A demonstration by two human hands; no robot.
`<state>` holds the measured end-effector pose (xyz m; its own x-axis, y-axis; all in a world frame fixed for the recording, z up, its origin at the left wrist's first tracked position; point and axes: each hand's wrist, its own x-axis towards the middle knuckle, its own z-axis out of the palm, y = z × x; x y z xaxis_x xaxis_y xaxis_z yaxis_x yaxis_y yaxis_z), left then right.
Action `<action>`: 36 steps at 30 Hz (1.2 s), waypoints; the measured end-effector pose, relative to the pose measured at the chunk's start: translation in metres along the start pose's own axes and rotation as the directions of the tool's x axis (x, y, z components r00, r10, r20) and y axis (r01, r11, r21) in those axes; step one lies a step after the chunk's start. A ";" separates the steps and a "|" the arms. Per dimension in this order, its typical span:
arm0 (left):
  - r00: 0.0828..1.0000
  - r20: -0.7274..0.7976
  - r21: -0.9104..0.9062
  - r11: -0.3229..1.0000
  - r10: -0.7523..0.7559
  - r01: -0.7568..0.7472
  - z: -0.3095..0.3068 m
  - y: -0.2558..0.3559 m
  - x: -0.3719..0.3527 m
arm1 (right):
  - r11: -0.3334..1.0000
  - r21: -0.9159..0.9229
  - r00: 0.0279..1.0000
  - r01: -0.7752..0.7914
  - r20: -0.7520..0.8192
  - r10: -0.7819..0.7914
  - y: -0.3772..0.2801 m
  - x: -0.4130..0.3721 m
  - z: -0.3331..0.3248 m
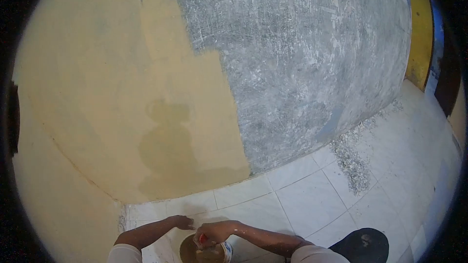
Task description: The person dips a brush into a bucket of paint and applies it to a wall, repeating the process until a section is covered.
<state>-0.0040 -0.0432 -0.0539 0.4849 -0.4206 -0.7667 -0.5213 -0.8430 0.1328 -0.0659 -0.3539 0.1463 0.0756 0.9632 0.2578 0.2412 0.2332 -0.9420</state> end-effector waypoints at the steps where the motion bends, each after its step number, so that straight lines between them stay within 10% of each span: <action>1: 1.000 -0.011 -0.007 1.000 0.010 -0.010 -0.002 0.003 0.002 | 0.999 0.003 0.998 -0.054 0.024 0.053 -0.002 0.000 0.000; 10: 1.000 -0.011 -0.006 1.000 0.019 -0.019 -0.014 0.012 0.019 | 0.972 -0.084 0.965 -0.221 0.125 0.231 0.014 0.003 0.007; 21: 0.995 -0.064 -0.035 0.996 0.076 -0.078 0.013 -0.020 0.031 | 0.969 0.246 0.942 -0.029 -0.318 0.109 -0.024 -0.035 -0.048; 24: 0.851 -0.362 -0.019 0.910 0.380 -0.414 -0.007 0.004 0.011 | 0.860 0.423 0.778 0.286 -0.626 0.049 -0.028 -0.047 -0.060; 26: 0.876 -0.339 0.002 0.931 0.343 -0.364 -0.012 0.011 0.008 | 0.819 0.372 0.655 0.438 -0.756 -0.007 -0.038 -0.054 -0.071; 28: 1.000 -0.027 0.046 0.999 -0.003 0.004 0.003 0.003 0.035 | 0.746 0.264 0.496 0.612 -0.862 -0.102 -0.055 -0.050 -0.087; 36: 0.999 -0.015 0.045 0.998 0.042 -0.042 -0.022 0.014 0.048 | 0.444 -0.413 -0.151 0.795 -0.844 -0.515 -0.232 0.021 -0.167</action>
<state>0.0269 -0.0824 -0.0750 0.4732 -0.4610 -0.7507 -0.5720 -0.8088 0.1361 0.0415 -0.4107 0.4062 0.6810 -0.3777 0.6274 0.5665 0.8146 -0.1245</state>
